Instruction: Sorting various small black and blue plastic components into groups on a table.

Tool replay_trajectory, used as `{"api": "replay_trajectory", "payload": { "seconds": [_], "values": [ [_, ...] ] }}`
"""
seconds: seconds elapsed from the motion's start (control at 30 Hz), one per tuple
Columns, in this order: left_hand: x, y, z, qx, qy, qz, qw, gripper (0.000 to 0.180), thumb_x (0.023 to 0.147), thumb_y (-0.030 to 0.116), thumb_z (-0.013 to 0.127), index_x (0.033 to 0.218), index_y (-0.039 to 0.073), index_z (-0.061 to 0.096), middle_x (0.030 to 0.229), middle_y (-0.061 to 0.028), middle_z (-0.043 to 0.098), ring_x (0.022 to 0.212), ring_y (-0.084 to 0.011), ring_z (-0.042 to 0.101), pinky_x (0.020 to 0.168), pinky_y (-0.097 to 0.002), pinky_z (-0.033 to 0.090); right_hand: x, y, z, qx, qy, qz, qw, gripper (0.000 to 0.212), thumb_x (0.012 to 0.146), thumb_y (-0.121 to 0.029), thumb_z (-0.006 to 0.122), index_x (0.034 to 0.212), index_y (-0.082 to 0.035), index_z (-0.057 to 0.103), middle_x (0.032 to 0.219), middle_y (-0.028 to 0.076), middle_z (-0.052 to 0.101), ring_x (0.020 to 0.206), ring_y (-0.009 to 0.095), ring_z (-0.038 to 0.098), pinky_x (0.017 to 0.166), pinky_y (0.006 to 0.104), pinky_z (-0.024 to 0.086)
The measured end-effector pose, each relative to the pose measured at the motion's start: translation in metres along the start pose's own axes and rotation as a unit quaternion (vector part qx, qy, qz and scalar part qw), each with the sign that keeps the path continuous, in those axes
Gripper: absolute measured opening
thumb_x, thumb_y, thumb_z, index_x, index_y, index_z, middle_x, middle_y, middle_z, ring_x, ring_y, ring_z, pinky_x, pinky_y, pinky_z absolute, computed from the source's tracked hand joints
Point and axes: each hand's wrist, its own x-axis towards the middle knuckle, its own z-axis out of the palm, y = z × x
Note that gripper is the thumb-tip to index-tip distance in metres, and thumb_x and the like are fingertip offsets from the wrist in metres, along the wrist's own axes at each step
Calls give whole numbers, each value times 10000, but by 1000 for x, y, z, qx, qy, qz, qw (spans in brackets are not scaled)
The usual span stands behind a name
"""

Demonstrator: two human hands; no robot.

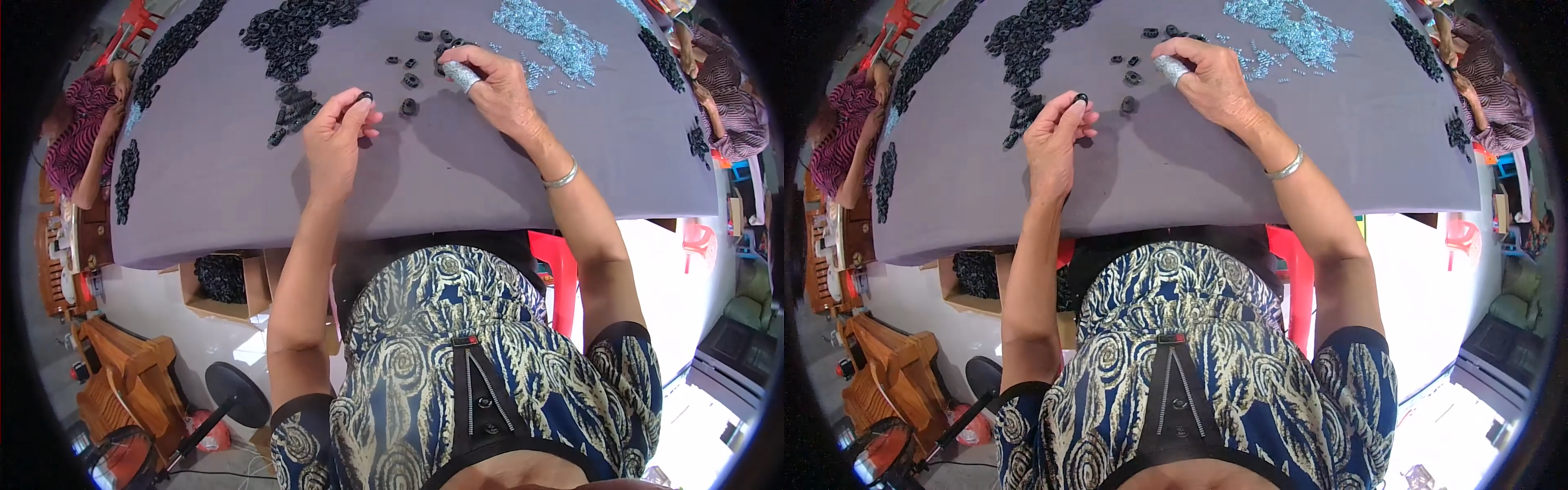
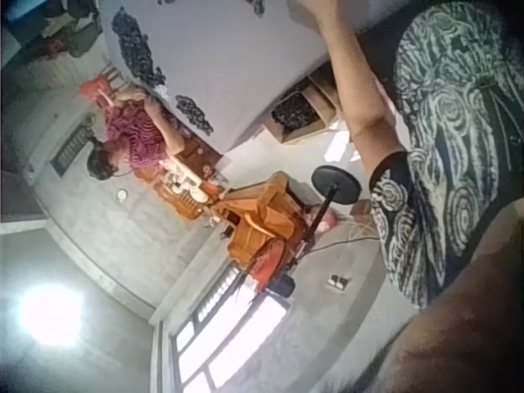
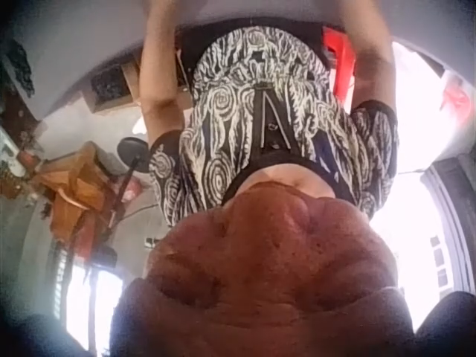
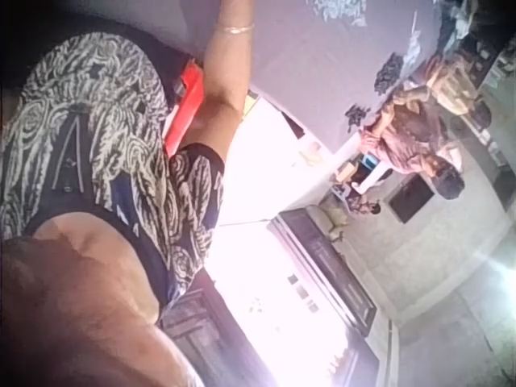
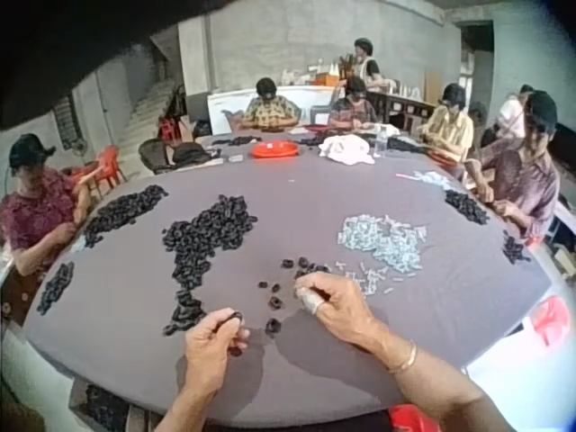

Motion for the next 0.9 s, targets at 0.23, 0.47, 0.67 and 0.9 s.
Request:
{"api": "replay_trajectory", "payload": {
  "seconds": [0.23, 0.47, 0.67, 0.9],
  "values": [
    [2, -5, 1, 36, 8, 5, 999, 203, 898, 125, 619, 1062, 8, 648, 851, -29, 647, 710, -85, 607, 589, -213, 478, -7, 2, 24, -123, -98, -163, 974, 189, 799, -47, 652, 986, -35, 621, 837, 101, 581, 789, 273, 577, 681, 346, 485],
    [2, -6, 0, 39, -6, 10, 999, 222, 898, 122, 618, 1084, 4, 635, 863, -27, 644, 723, -83, 599, 599, -221, 479, -9, -5, 29, -196, -138, -173, 955, 251, 703, -44, 623, 954, -43, 636, 874, 104, 553, 902, 281, 567, 801, 389, 476],
    [-1, -4, 2, 60, -8, 0, 998, 202, 905, 125, 604, 1064, 5, 635, 863, -21, 637, 721, -76, 596, 597, -209, 472, -8, -11, 2, -225, -140, -186, 946, 240, 687, 3, 649, 924, -29, 636, 802, 90, 586, 814, 277, 582, 695, 351, 498],
    [-1, -4, 1, 59, -13, -2, 998, 196, 907, 124, 598, 1064, 12, 635, 876, -16, 633, 729, -74, 595, 602, -207, 467, 2, -5, -13, -87, -29, 54, 994, 144, 867, -68, 596, 992, -37, 661, 781, 23, 660, 730, 57, 582, 650, 227, 472]
  ]
}}
